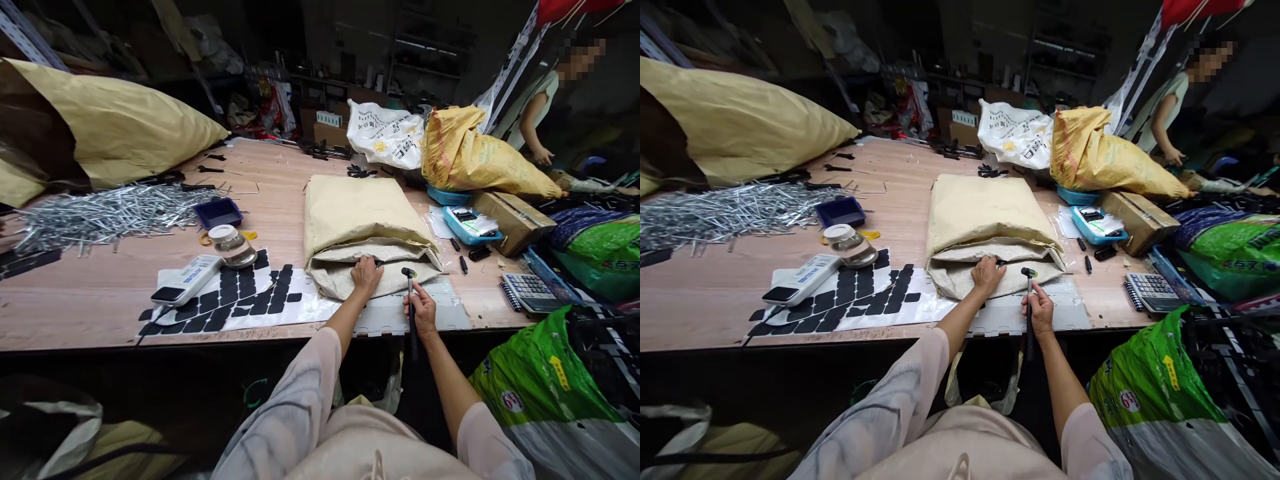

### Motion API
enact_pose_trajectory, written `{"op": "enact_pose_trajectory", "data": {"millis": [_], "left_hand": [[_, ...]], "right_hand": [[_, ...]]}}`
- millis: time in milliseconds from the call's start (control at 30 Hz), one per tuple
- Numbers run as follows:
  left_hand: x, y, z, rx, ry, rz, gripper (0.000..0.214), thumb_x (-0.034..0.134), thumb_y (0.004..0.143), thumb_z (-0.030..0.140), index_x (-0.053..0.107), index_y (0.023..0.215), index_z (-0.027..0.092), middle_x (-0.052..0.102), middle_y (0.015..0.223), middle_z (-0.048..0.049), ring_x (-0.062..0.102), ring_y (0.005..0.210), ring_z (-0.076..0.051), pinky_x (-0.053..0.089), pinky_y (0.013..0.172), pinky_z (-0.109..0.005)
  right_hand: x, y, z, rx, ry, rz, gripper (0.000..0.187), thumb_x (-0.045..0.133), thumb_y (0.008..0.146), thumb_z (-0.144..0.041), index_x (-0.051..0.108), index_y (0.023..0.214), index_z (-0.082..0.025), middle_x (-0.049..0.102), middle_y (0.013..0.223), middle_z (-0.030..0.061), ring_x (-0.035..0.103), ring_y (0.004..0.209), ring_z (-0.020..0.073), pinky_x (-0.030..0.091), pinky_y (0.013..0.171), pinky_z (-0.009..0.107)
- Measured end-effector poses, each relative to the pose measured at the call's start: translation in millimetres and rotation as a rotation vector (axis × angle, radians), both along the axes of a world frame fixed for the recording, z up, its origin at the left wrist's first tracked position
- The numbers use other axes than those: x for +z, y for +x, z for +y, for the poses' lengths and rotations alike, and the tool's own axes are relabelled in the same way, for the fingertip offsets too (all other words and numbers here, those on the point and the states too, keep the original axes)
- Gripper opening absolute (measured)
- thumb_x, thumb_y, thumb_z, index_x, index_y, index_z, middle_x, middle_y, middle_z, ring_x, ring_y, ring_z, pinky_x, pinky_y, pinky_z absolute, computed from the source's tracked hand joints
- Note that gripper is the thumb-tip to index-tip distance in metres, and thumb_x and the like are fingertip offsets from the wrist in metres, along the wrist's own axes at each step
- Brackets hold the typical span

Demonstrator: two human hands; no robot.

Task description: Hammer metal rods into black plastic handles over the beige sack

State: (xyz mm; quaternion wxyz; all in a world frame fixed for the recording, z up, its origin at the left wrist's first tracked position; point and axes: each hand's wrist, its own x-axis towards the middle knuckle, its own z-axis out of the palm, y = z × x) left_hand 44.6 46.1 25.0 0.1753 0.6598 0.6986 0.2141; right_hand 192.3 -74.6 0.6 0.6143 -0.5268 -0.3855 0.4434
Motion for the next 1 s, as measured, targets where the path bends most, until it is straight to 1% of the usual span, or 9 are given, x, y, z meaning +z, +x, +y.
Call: {"op": "enact_pose_trajectory", "data": {"millis": [100,233,300,367,433,467,633,867,1000], "left_hand": [[-4.9,-8.9,-1.3,-0.044,0.022,-0.007,0.026,0.057,0.092,0.039,0.073,0.104,0.024,0.065,0.116,-0.0091,0.062,0.103,-0.025,0.047,0.082,-0.034],[-7.9,-41.7,-20.6,-0.277,0.014,-0.047,0.021,0.065,0.086,0.041,0.076,0.097,0.025,0.067,0.103,-0.0032,0.061,0.096,-0.019,0.044,0.076,-0.028],[-10.2,-56.1,-31.8,-0.339,0.001,-0.065,0.019,0.067,0.086,0.039,0.076,0.095,0.026,0.067,0.099,-0.0017,0.061,0.093,-0.017,0.043,0.075,-0.026],[-13.0,-62.6,-39.8,-0.317,0.016,-0.099,0.022,0.069,0.085,0.038,0.076,0.103,0.027,0.068,0.098,-0.0009,0.062,0.091,-0.016,0.043,0.075,-0.025],[-15.1,-60.3,-43.5,-0.271,0.045,-0.127,0.031,0.072,0.083,0.040,0.073,0.112,0.029,0.068,0.098,-0.0006,0.062,0.090,-0.016,0.043,0.075,-0.025],[-15.7,-56.8,-43.9,-0.251,0.051,-0.131,0.033,0.072,0.082,0.041,0.073,0.113,0.030,0.068,0.098,-0.0005,0.062,0.091,-0.017,0.043,0.075,-0.026],[-14.0,-39.7,-42.1,-0.161,0.026,-0.101,0.020,0.070,0.084,0.040,0.077,0.101,0.033,0.069,0.097,-0.0004,0.061,0.096,-0.018,0.043,0.079,-0.027],[-12.1,-42.4,-45.4,-0.188,0.036,-0.128,0.021,0.069,0.083,0.037,0.077,0.101,0.033,0.068,0.096,-0.0002,0.060,0.098,-0.018,0.043,0.082,-0.027],[-10.4,-42.4,-45.3,-0.189,0.032,-0.137,0.021,0.068,0.083,0.035,0.078,0.101,0.032,0.069,0.098,0.0002,0.061,0.099,-0.018,0.043,0.082,-0.027]], "right_hand": [[-1.9,0.9,-0.1,0.006,0.006,0.016,0.062,0.063,0.082,-0.042,0.057,0.136,-0.015,0.061,0.066,-0.0042,0.048,0.043,0.0091,0.037,0.037,0.021],[-3.0,1.1,-0.7,0.005,0.013,-0.011,0.061,0.062,0.083,-0.043,0.057,0.137,-0.015,0.062,0.066,-0.0039,0.049,0.043,0.0092,0.038,0.039,0.021],[-2.7,0.5,-1.0,-0.001,0.018,-0.038,0.061,0.063,0.082,-0.042,0.058,0.136,-0.014,0.062,0.065,-0.0037,0.049,0.043,0.0093,0.039,0.040,0.022],[-1.7,-0.7,-1.5,0.000,0.034,-0.078,0.060,0.064,0.082,-0.041,0.060,0.135,-0.014,0.062,0.065,-0.0036,0.049,0.043,0.0095,0.041,0.043,0.023],[-0.4,-2.5,-2.1,0.013,0.049,-0.132,0.058,0.065,0.081,-0.040,0.062,0.133,-0.014,0.063,0.064,-0.0038,0.050,0.044,0.0096,0.042,0.045,0.025],[0.2,-3.6,-2.4,0.022,0.053,-0.159,0.057,0.065,0.081,-0.039,0.063,0.132,-0.014,0.062,0.063,-0.0040,0.050,0.044,0.0096,0.043,0.046,0.025],[1.9,-9.3,-2.6,0.049,0.042,-0.255,0.057,0.065,0.080,-0.039,0.064,0.132,-0.014,0.059,0.060,-0.0054,0.047,0.043,0.0092,0.044,0.045,0.025],[2.9,-12.2,1.1,0.061,-0.029,-0.337,0.063,0.064,0.079,-0.041,0.062,0.135,-0.012,0.060,0.062,-0.0042,0.046,0.046,0.0099,0.043,0.045,0.024],[6.3,-12.9,3.5,0.087,-0.041,-0.461,0.059,0.062,0.082,-0.041,0.064,0.134,-0.013,0.058,0.066,-0.0031,0.045,0.050,0.0104,0.042,0.049,0.024]]}}
